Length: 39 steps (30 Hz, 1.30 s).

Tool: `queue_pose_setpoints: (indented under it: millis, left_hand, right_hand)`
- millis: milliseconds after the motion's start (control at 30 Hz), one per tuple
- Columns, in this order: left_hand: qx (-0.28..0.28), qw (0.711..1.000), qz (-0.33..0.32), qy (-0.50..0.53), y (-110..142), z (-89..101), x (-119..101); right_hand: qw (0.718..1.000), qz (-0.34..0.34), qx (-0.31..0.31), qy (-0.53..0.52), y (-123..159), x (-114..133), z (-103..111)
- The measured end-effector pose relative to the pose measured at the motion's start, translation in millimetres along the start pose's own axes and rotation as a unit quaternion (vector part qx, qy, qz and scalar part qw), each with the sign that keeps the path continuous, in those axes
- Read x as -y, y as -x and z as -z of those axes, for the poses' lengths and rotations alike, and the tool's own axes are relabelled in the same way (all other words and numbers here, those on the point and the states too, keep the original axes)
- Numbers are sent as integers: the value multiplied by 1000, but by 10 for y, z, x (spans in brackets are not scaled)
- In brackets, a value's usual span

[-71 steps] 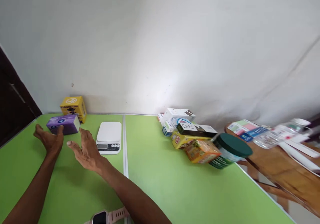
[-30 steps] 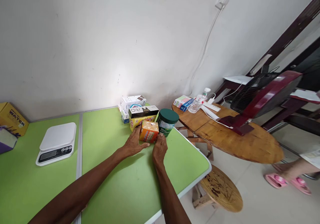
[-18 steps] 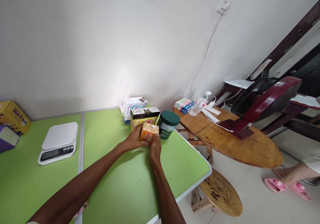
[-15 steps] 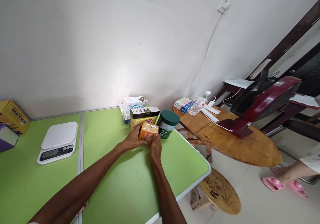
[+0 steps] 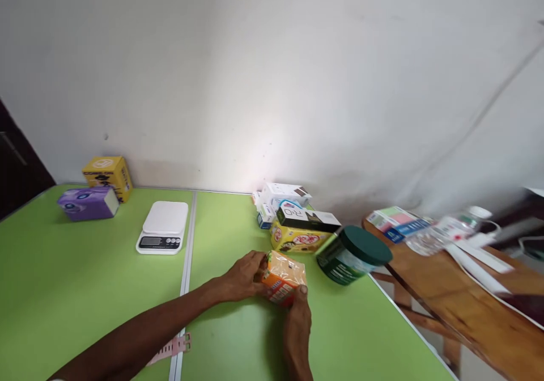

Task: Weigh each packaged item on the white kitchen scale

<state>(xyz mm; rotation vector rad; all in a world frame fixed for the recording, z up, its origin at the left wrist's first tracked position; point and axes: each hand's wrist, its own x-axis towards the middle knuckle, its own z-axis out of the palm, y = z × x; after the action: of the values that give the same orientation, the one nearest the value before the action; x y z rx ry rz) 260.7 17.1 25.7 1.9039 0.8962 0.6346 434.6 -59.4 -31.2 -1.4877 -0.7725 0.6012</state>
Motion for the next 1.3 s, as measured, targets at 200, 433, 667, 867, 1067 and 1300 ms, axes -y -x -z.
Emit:
queue_pose_setpoints:
  millis: [200, 433, 667, 867, 1067, 1300]
  left_hand:
    - [-129, 992, -5, -9, 537, 887, 7]
    - [-286, 957, 4, -45, 1128, 2105, 346]
    - [-302, 949, 52, -68, 1374, 2698, 709]
    - [-290, 951, 63, -84, 1326, 2780, 877]
    - [-279, 956, 61, -75, 1290, 2790, 955]
    - [-412, 897, 98, 124, 1401, 2582, 1148]
  right_hand:
    - [992, -3, 108, -61, 241, 563, -985]
    - [952, 96, 273, -99, 571, 1231, -2355]
    - [916, 124, 372, -83, 666, 1287, -3014]
    - [917, 165, 363, -25, 583, 1184, -3120]
    - [913, 163, 374, -15, 525, 1102, -3127]
    - [957, 18, 283, -64, 568, 648, -3006]
